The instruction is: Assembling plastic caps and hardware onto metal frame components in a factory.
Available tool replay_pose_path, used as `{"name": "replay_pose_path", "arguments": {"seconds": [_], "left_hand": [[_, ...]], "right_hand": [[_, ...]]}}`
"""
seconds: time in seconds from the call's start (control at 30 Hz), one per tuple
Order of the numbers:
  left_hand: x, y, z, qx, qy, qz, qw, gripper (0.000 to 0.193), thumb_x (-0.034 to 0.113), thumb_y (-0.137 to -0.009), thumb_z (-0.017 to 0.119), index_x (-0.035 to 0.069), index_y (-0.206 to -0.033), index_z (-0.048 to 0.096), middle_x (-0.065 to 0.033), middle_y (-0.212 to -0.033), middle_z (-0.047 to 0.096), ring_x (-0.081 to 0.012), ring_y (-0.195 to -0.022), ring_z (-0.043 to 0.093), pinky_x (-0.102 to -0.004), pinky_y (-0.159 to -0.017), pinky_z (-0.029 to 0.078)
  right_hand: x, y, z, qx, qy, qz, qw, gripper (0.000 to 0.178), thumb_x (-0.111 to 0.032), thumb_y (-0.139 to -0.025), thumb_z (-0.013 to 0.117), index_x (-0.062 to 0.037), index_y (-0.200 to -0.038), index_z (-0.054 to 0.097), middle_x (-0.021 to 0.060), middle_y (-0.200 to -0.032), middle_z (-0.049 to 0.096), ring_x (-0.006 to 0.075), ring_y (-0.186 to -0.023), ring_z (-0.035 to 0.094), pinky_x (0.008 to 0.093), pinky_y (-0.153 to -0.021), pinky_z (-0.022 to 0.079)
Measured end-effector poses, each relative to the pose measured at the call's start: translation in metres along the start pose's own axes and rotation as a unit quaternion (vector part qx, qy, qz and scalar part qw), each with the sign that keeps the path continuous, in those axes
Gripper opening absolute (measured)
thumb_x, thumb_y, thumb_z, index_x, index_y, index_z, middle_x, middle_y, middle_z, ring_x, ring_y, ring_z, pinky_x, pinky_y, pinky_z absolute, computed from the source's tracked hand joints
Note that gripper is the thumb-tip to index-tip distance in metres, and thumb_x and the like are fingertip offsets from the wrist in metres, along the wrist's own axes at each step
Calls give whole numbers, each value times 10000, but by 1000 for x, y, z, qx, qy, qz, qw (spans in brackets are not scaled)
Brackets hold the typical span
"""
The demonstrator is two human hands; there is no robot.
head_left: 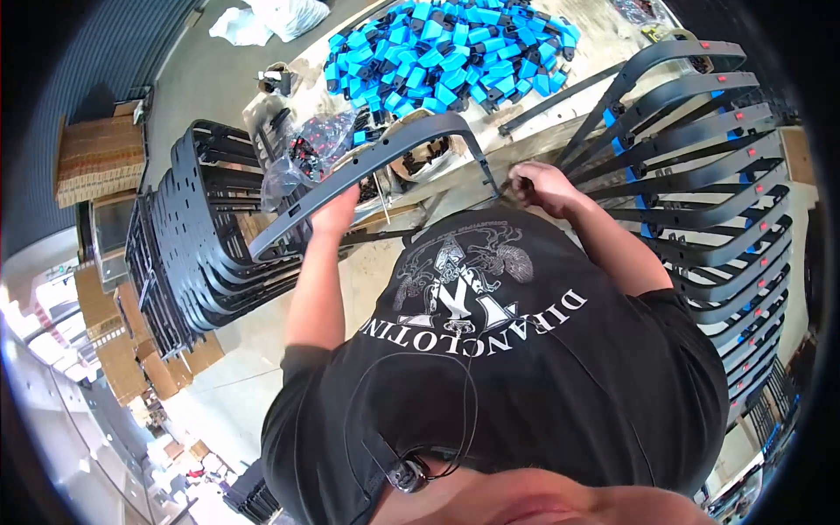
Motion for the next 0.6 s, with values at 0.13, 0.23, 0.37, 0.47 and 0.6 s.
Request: {"name": "replay_pose_path", "arguments": {"seconds": [0.13, 0.23, 0.37, 0.47, 0.6], "left_hand": [[101, 24, -33, -82, 465, -180, 863, 55, 25, -864, 729, 31, -911, 701, -49, -835, 708, -80, -716, 642, -247, -663, 529], [170, -2, -41, -127, 463, -56, 875, 140, 77, -861, 751, 11, -976, 706, -76, -876, 708, -126, -748, 672, -275, -706, 552], [217, -30, -34, -234, 478, 52, 845, 254, 95, -881, 763, -26, -1088, 679, -109, -1106, 680, -143, -864, 684, -288, -796, 566], [208, -33, -44, -204, 456, 19, 866, 252, 133, -896, 757, -13, -1089, 686, -96, -1059, 694, -131, -851, 677, -281, -784, 560], [159, -6, -10, -174, 459, -111, 864, 269, 208, -897, 756, 1, -1062, 704, -96, -939, 707, -140, -760, 679, -286, -705, 550]], "right_hand": [[-5, -22, 39, -147, -45, 35, 987, 225, -216, -1026, 522, -42, -1088, 652, 45, -899, 640, 147, -752, 614, 301, -653, 504], [-12, -27, 60, -202, -46, 70, 976, 294, -203, -1041, 488, 1, -1207, 619, 68, -994, 659, 163, -811, 634, 313, -702, 519], [-32, -4, 84, -236, -110, 107, 960, 332, -216, -1047, 433, -8, -1246, 598, 64, -1005, 652, 165, -844, 626, 307, -725, 506], [-25, -21, 48, -273, -118, 92, 950, 295, -223, -1042, 454, -21, -1206, 594, 46, -927, 605, 145, -738, 539, 280, -617, 420], [-28, -30, 21, -214, -125, 91, 965, 210, -220, -1010, 512, -40, -1065, 606, 27, -845, 549, 144, -706, 505, 286, -562, 381]]}}
Point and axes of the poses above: each hand's wrist, its own y-axis away from the middle knuckle, its own z-axis out of the palm, x = y × z, the point moved 5 cm from there along -y, towards the middle knuckle
